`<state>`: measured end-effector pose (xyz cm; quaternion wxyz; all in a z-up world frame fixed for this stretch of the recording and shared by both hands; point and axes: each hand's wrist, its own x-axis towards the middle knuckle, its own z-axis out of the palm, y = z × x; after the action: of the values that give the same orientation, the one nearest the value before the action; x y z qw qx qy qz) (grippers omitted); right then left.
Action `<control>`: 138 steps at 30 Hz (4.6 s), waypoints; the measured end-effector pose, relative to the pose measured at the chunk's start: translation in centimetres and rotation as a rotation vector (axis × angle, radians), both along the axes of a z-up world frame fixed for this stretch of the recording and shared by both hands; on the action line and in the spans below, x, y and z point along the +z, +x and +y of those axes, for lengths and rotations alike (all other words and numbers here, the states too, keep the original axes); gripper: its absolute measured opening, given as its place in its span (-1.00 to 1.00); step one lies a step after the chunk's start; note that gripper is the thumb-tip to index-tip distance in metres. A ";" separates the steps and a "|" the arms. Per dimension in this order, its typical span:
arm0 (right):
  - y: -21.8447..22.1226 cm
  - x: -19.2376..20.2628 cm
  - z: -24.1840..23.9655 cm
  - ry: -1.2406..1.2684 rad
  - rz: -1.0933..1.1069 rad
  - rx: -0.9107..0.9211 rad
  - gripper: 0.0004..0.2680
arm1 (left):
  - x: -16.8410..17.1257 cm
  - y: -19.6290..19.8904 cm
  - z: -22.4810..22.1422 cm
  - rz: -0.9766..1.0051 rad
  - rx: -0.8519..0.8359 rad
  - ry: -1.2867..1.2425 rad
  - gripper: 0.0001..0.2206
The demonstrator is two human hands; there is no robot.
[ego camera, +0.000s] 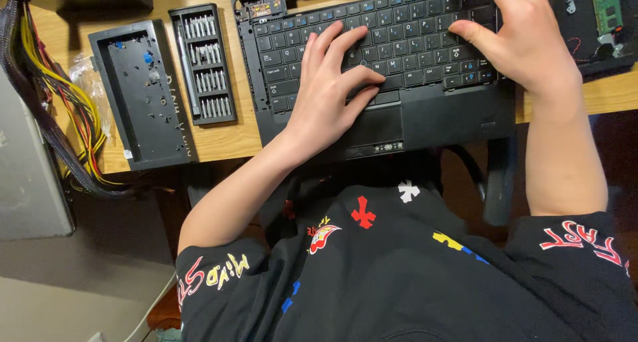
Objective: The recorder is repairing a laptop by reconnecting internal ribbon cables, installing a keyboard, and snapping the bezel into place.
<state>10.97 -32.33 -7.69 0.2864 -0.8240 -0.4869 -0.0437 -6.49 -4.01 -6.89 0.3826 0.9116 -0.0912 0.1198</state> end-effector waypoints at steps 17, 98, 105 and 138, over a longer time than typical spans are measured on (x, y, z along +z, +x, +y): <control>-0.4 -1.4 -0.9 0.066 -0.022 -0.064 -0.71 | 0.7 0.0 0.6 -0.052 -0.105 0.109 -0.76; -5.0 0.9 1.7 -0.195 -0.221 -0.161 -0.73 | 1.5 -2.1 3.4 -0.023 0.160 0.488 -0.67; -5.0 1.6 1.5 -0.315 -0.325 -0.141 -0.72 | -0.1 -1.7 4.0 -0.044 0.147 0.399 -0.66; -6.0 -0.2 1.8 -0.171 -0.030 -0.297 -0.68 | 0.9 -1.6 1.7 -0.018 0.282 0.515 -0.53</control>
<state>4.99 -30.52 -7.91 0.1982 -0.9075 -0.3660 -0.0563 -8.04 -2.29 -5.95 0.1172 0.9813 0.0053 0.1529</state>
